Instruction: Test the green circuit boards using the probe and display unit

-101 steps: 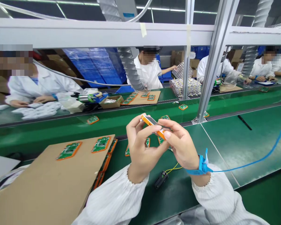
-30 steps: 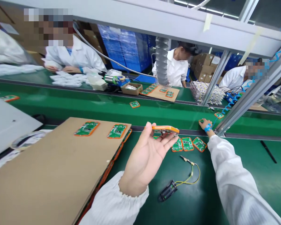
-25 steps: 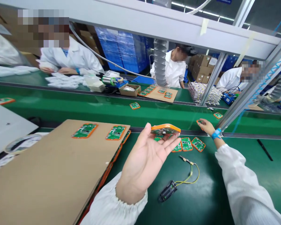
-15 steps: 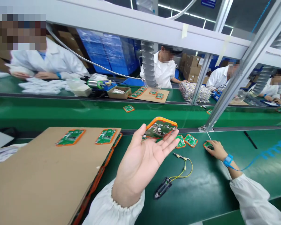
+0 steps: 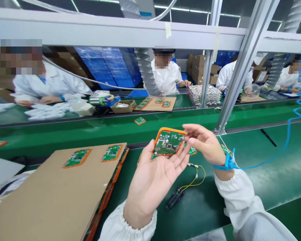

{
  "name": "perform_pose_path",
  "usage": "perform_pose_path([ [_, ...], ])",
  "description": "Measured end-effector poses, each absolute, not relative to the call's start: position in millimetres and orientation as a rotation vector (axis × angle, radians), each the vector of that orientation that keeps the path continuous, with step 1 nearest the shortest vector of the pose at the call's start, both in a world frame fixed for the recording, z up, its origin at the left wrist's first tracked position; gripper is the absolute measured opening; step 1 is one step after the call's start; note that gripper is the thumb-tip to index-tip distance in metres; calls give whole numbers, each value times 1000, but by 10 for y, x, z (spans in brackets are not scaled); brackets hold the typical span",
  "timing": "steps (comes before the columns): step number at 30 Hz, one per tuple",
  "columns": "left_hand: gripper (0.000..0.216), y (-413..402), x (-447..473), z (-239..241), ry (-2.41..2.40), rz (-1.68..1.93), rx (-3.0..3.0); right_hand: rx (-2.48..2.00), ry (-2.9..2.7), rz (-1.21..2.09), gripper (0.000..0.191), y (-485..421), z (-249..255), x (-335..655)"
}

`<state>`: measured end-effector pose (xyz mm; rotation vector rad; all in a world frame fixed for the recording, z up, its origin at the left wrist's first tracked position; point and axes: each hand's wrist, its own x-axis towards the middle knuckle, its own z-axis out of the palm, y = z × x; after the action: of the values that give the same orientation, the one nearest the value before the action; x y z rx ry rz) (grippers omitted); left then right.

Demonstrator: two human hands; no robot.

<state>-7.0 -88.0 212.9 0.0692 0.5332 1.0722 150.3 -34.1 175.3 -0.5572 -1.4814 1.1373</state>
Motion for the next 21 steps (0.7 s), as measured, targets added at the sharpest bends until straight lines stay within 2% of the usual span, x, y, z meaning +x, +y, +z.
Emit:
perform_pose_path([
  [6,50,-837,-67,2033,525,1031,84,-547,-1369,1229,24,-344,1660,1405],
  [16,46,-767,5,1953,539,999,176,-587,-1361,917,16,-405,1697,1468],
  [21,50,-784,33,1929,484,1074,214,-578,-1241,973,15,-324,1643,1452],
])
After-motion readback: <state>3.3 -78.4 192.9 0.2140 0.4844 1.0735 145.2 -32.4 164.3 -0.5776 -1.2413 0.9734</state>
